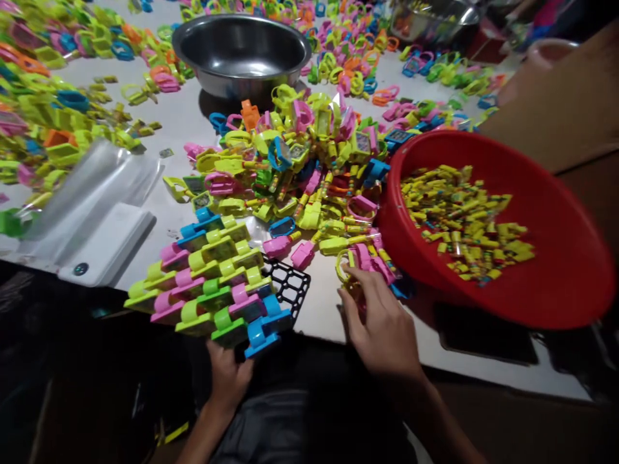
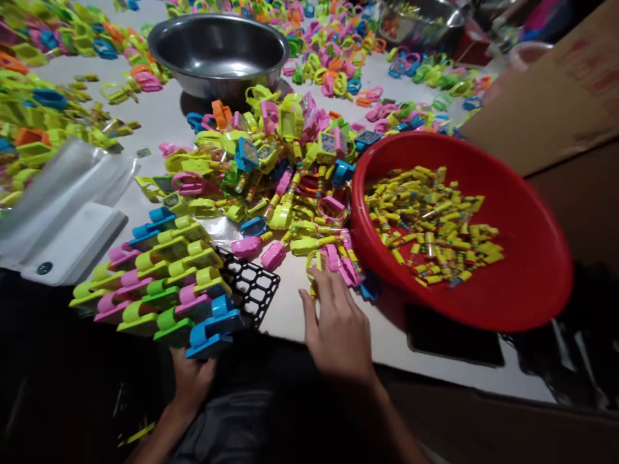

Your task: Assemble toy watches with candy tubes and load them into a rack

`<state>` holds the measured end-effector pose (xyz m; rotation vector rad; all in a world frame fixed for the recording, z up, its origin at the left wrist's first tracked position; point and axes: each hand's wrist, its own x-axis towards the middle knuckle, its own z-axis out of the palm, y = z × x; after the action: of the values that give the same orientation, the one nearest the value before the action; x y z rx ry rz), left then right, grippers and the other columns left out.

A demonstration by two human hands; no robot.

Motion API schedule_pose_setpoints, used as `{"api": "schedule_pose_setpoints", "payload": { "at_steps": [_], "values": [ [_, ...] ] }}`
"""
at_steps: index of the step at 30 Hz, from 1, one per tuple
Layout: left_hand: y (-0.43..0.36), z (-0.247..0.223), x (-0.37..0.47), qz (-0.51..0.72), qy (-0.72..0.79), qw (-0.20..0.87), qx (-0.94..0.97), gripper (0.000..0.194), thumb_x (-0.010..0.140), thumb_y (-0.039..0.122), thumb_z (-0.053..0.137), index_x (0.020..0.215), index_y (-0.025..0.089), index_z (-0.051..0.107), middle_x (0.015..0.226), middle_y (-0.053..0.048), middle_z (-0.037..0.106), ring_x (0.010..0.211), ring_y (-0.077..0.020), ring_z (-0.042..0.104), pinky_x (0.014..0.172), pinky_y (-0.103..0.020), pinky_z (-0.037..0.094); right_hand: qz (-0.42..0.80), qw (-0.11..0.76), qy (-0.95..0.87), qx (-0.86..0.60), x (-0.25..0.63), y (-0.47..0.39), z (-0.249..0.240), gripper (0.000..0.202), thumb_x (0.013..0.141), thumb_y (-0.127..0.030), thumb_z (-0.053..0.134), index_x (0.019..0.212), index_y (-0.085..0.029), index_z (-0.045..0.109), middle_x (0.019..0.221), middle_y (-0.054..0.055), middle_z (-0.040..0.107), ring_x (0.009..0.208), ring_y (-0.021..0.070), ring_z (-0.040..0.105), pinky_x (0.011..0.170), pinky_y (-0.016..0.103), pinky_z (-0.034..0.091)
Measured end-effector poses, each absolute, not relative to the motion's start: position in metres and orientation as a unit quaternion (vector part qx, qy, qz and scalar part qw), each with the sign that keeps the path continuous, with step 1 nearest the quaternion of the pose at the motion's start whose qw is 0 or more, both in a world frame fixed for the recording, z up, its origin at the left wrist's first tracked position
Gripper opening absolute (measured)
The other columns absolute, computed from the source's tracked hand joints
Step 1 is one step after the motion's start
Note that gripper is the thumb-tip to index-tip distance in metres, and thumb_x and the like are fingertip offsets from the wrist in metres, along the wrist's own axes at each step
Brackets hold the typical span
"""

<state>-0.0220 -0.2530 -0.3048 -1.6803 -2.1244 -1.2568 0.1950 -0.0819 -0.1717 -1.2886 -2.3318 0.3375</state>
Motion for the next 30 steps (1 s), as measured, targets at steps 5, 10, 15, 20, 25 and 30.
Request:
{"api": "schedule_pose_setpoints", "payload": {
  "at_steps": [5,10,15,20,25,30],
  "values": [
    [-0.254,-0.276,-0.016,-0.459,-0.658,0.092,-0.59,0.012,0.096,0.021,0.065,0.109,0.021,0.064,0.094,-0.004,0.061,0.076,-0.0173,0.063,0.066,-0.028,0.053,0.114,0.181,-0.82,-0.531,0.204,-0.083,-0.188,0.037,0.103,-0.029,0.062,0.136,-0.013,0.061,0.116,0.021,0.075,0.099,0.0419,0.073,0.084,0.054,0.057],
    [-0.251,-0.262,0.003,-0.414,-0.655,0.092,-0.625,0.026,0.095,0.019,0.069,0.121,0.016,0.062,0.097,-0.008,0.071,0.088,-0.0211,0.071,0.072,-0.028,0.058,0.223,0.206,-0.798,-0.521,0.192,-0.08,-0.196,0.046,0.102,-0.019,0.054,0.147,-0.01,0.054,0.117,0.02,0.073,0.109,0.0407,0.07,0.092,0.057,0.056],
    [-0.244,-0.259,0.003,-0.396,-0.702,0.123,-0.579,0.024,0.095,0.017,0.073,0.117,0.015,0.064,0.093,-0.007,0.071,0.08,-0.0187,0.071,0.072,-0.026,0.057,0.38,0.239,-0.752,-0.484,0.193,-0.085,-0.193,0.031,0.099,-0.028,0.059,0.125,-0.015,0.07,0.104,0.013,0.069,0.085,0.0302,0.071,0.073,0.045,0.062],
    [-0.232,-0.238,0.006,-0.386,-0.71,0.074,-0.585,0.007,0.096,0.016,0.073,0.101,0.017,0.068,0.08,-0.002,0.072,0.067,-0.0133,0.07,0.068,-0.021,0.055,0.54,0.269,-0.653,-0.459,0.183,-0.11,-0.191,0.013,0.103,-0.034,0.058,0.105,-0.022,0.064,0.084,0.003,0.074,0.063,0.0172,0.072,0.055,0.024,0.062],
    [-0.217,-0.236,0.012,-0.402,-0.707,0.041,-0.58,0.017,0.1,0.017,0.064,0.084,0.018,0.065,0.065,0.002,0.066,0.054,-0.0113,0.064,0.057,-0.02,0.05,0.571,0.286,-0.605,-0.476,0.173,-0.125,-0.206,0.013,0.096,-0.032,0.07,0.103,-0.022,0.065,0.088,0.005,0.081,0.07,0.0216,0.078,0.065,0.029,0.066],
    [-0.212,-0.241,0.013,-0.408,-0.714,0.032,-0.568,0.023,0.098,0.014,0.062,0.076,0.019,0.065,0.06,0.002,0.065,0.049,-0.0111,0.061,0.052,-0.021,0.046,0.532,0.294,-0.619,-0.498,0.171,-0.125,-0.223,0.017,0.091,-0.029,0.076,0.104,-0.024,0.066,0.094,0.006,0.082,0.074,0.0233,0.079,0.068,0.032,0.067]
  ]
}}
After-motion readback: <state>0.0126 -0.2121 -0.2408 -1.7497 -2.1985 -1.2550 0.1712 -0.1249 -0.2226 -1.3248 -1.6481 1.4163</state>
